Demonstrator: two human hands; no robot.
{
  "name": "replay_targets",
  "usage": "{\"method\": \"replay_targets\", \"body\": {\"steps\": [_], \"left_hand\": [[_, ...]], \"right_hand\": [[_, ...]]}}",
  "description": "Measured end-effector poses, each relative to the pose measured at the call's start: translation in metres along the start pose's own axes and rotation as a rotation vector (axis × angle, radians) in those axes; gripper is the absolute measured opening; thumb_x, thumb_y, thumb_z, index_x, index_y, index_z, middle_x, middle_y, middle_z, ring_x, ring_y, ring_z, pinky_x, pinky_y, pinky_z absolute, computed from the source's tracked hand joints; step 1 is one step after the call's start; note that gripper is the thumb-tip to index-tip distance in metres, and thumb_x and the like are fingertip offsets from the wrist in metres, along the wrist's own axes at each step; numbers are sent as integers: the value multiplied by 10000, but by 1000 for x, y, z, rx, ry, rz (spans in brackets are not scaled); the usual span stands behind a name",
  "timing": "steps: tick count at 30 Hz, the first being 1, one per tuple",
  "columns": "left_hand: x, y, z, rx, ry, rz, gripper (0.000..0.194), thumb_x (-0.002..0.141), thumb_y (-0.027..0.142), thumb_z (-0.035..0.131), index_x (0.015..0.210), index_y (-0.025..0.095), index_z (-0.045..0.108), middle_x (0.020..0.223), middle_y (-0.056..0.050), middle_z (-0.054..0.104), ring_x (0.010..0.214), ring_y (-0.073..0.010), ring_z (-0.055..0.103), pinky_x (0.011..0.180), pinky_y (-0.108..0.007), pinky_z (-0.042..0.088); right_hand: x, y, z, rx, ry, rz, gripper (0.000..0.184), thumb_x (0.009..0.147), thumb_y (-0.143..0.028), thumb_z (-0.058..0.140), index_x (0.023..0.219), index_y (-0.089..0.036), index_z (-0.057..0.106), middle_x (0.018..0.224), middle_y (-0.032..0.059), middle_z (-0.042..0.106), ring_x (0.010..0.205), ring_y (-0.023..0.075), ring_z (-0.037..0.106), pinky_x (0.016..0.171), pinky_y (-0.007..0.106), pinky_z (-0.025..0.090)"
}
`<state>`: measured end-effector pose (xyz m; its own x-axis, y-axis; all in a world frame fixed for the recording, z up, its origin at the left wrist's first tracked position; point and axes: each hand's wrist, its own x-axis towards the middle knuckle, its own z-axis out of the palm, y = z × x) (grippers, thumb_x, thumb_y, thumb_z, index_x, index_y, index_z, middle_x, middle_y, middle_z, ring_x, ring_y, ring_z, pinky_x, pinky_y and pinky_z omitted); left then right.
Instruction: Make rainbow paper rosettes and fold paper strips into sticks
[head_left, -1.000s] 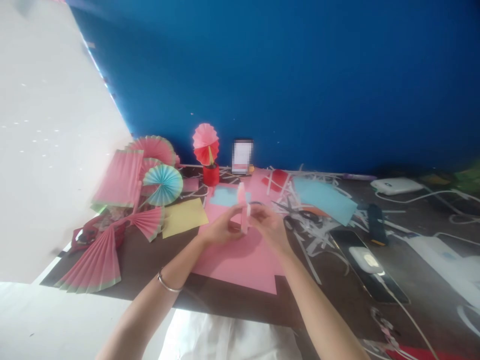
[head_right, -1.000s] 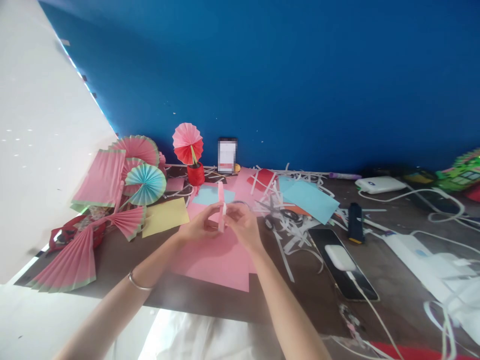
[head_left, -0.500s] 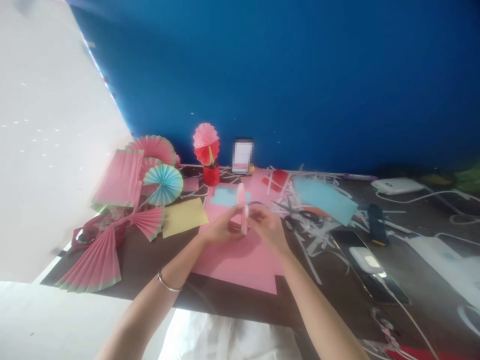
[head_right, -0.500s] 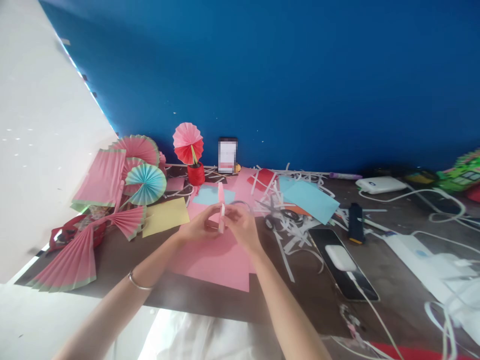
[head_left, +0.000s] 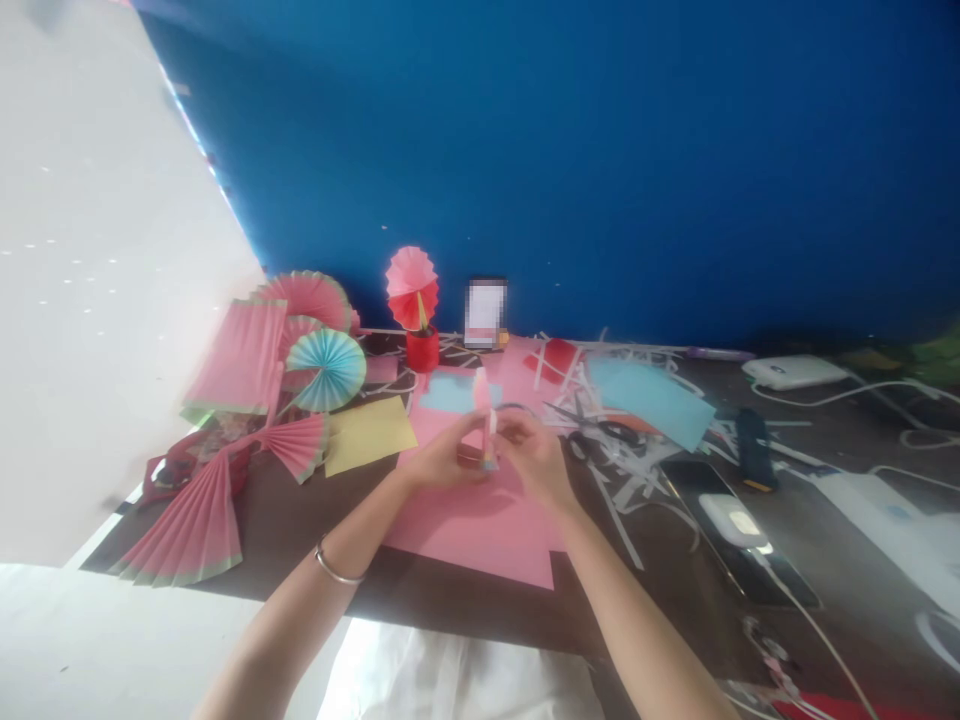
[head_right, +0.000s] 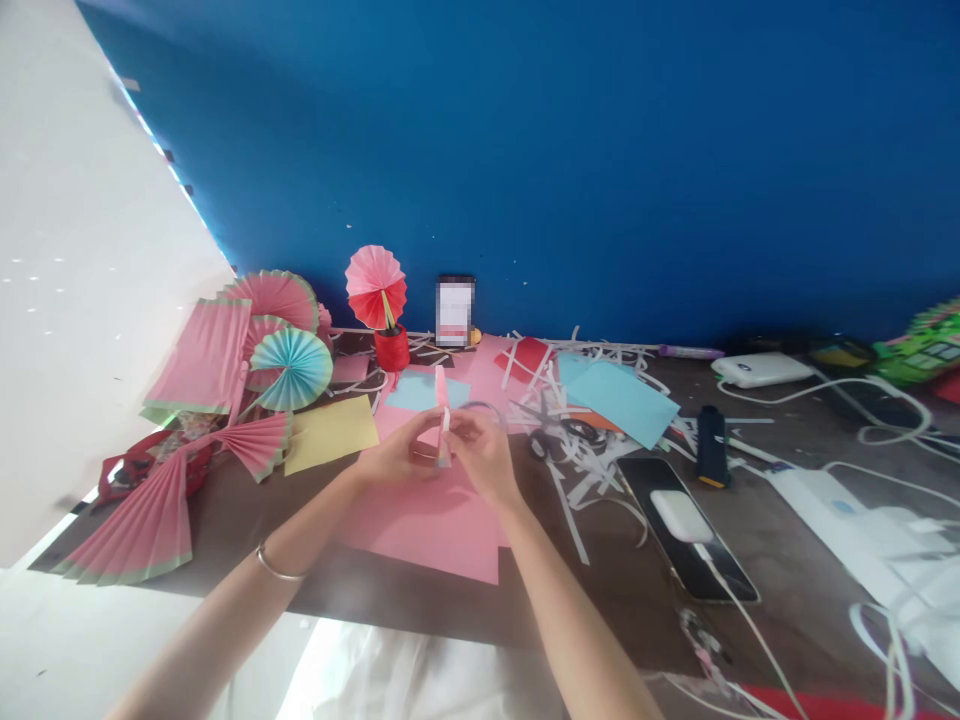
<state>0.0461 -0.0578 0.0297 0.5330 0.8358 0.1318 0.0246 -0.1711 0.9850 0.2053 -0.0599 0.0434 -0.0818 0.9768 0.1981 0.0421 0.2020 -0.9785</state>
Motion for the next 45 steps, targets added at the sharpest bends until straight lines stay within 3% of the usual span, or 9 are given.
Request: {"method": "replay_targets", "body": {"steps": [7,16,25,29,36,45], "left_hand": [[0,-1,1,-8,36,22,689,687,208,683,1298,275,373,1365,-124,395,913,-195,628,784,-341,533],[1,-2,10,-30,153,6,555,738,245,626,1248,250,409,1246,-113,508,759,-141,648,666,-278,530],[2,-8,11,-112,137,46,611,709,194,642,1259,273,387,1300,-121,459,728,-112,638,645,-262,524],[2,-8,12,-151,104,64,625,699,169,644,1260,276,393,1332,-124,431,748,-117,638,680,-277,524],[4,-8,9,-246,90,28,619,696,202,679,1251,281,417,1354,-124,408,765,-118,637,695,-274,519],[1,-6,10,-273,30,23,642,696,131,652,1263,290,398,1336,-131,426,760,-121,636,673,-266,500]], "right_hand": [[0,2,0,-40,14,-36,191,673,-237,625,857,-187,621,715,4,610,629,140,595,573,271,506],[-1,6,0,-43,53,-43,202,675,-230,617,872,-187,611,745,13,614,658,145,608,555,260,519],[-2,11,1,-10,76,-39,273,675,-328,657,897,-181,595,722,18,614,587,136,595,520,272,526],[-3,9,0,-48,111,-43,268,668,-346,666,872,-186,601,738,27,620,642,159,610,493,263,522],[-6,10,-2,-118,146,-81,274,686,-373,668,885,-195,607,772,40,637,575,150,598,477,281,527],[-3,15,-3,-222,147,-162,222,724,-311,648,924,-218,620,837,32,642,777,178,627,723,333,525]]}}
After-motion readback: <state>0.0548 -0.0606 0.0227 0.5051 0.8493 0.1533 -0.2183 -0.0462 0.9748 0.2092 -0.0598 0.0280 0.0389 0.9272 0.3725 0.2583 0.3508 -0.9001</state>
